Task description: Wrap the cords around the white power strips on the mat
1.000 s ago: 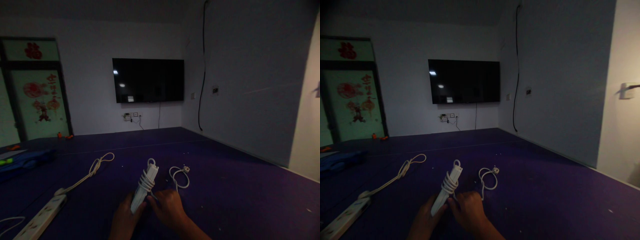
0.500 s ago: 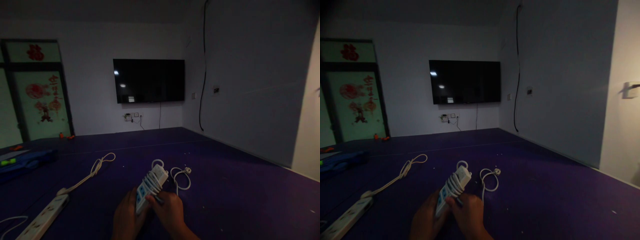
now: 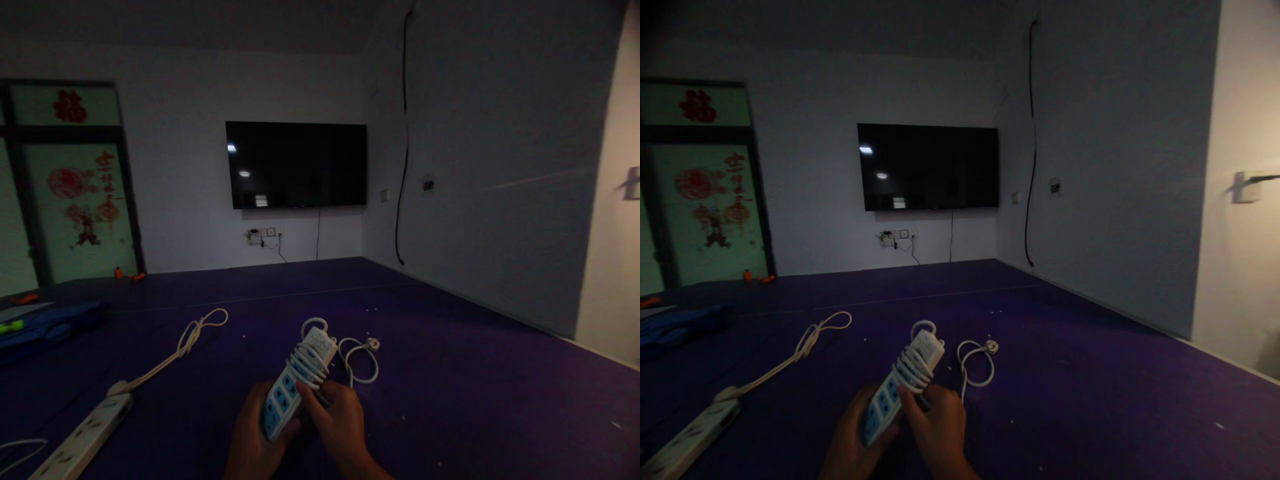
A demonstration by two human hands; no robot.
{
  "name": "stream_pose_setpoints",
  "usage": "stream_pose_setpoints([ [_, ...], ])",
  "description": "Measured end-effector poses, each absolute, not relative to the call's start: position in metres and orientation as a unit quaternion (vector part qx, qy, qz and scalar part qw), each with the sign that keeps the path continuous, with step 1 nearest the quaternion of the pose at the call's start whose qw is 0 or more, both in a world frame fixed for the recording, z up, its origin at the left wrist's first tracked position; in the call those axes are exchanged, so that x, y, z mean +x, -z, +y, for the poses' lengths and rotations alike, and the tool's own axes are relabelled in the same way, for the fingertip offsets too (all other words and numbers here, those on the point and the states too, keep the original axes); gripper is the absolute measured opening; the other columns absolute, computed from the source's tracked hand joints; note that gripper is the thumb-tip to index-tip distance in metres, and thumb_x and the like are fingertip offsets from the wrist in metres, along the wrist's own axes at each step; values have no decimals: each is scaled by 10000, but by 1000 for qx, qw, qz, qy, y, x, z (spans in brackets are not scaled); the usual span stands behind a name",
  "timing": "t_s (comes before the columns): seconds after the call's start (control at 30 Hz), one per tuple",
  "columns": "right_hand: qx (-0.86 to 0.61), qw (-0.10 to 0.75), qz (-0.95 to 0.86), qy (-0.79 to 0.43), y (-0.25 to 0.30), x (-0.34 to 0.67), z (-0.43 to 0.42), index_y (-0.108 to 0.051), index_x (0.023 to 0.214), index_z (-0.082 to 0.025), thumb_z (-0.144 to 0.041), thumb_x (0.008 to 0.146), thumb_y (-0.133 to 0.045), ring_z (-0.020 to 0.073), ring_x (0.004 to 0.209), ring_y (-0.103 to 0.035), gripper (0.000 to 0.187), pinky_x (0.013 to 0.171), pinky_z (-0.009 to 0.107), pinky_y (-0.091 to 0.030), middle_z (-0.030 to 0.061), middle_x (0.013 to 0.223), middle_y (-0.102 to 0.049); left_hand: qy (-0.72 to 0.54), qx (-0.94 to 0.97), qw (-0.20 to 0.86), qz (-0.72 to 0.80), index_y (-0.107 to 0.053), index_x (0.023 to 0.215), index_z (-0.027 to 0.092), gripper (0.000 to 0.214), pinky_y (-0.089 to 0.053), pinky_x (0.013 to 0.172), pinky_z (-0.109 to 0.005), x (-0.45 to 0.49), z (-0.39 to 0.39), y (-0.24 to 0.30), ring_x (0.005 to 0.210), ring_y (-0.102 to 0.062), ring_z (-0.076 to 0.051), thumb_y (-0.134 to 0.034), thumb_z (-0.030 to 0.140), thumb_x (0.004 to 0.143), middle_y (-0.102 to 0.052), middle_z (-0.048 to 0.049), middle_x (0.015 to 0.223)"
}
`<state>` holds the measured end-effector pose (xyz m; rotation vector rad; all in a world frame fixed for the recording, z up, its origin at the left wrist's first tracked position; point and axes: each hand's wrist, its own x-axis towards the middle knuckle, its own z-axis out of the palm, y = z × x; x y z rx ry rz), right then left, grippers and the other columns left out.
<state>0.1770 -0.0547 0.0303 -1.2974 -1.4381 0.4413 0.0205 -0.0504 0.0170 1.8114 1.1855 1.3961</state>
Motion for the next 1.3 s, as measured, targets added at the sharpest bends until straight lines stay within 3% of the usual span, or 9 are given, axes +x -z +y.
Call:
stream_pose_setpoints([
  [0.2, -519, 547, -635, -167, -26, 176, -57, -739, 717, -189, -547, 764, -577, 198, 572, -643, 396, 523, 226, -442, 52, 641, -713, -523, 485, 587, 383, -679, 781, 146, 594, -483, 736, -320, 17, -34, -15, 790, -644, -252, -638, 704, 582, -713, -78, 789],
  [0.33, -469, 563, -650, -201, -26, 176, -59, -723, 717, -149, -547, 768, -571, 172, 547, -609, 429, 503, 215, -438, 52, 622, -694, -414, 367, 783, 285, -697, 811, 110, 666, -468, 570, -279, 15, -36, -17, 595, -643, -198, -563, 738, 634, -711, -104, 730],
  [0.43, -433, 563, -667, -225, -27, 178, -59, -708, 720, -128, -530, 769, -575, 150, 523, -581, 426, 476, 204, -418, 46, 619, -677, -305, 358, 851, 233, -690, 901, 74, 799, -465, 543, -283, 12, -43, -18, 597, -660, -222, -483, 796, 629, -716, -158, 783],
  [0.5, -419, 561, -676, -229, -27, 179, -58, -706, 728, -123, -520, 773, -574, 150, 524, -580, 421, 476, 206, -416, 51, 630, -677, -282, 364, 859, 226, -689, 901, 55, 821, -455, 521, -265, 9, -47, -18, 590, -661, -219, -465, 799, 637, -713, -172, 753],
  [0.7, -429, 546, -680, -235, -26, 177, -53, -707, 746, -129, -575, 798, -514, 176, 609, -614, 489, 540, 225, -436, 62, 700, -699, -323, 380, 819, 284, -689, 776, 79, 692, -305, 330, -203, 5, -46, -12, 351, -527, -150, -448, 726, 722, -615, -88, 463],
  [0.87, -456, 494, -720, -171, -23, 180, -46, -660, 682, -141, -614, 868, -352, 135, 556, -570, 594, 513, 206, -348, 35, 608, -645, -361, 404, 791, 284, -679, 685, 80, 660, -284, 299, -178, 2, -41, -8, 305, -479, -104, -484, 710, 710, -606, -79, 453],
  [1.03, -509, 446, -724, -135, -21, 191, -34, -582, 586, -153, -597, 915, -197, 114, 516, -530, 674, 510, 211, -304, 15, 528, -565, -437, 415, 756, 257, -690, 760, 82, 661, -264, 292, -172, 0, -36, -13, 285, -449, -90, -487, 709, 709, -573, -47, 432],
  [1.17, -535, 412, -730, -110, -20, 198, -25, -602, 632, -154, -511, 932, -290, 120, 514, -541, 561, 492, 219, -272, 7, 539, -572, -487, 384, 740, 259, -692, 781, 74, 604, -247, 287, -169, -2, -28, -16, 272, -425, -77, -546, 655, 710, -572, -37, 438],
  [1.3, -568, 362, -737, -58, -21, 201, -23, -620, 676, -171, -285, 879, -484, 141, 575, -598, 269, 489, 221, -259, 18, 615, -641, -513, 369, 718, 291, -687, 742, 75, 531, -246, 278, -170, -2, -22, -14, 269, -420, -78, -612, 598, 688, -579, -38, 432],
])
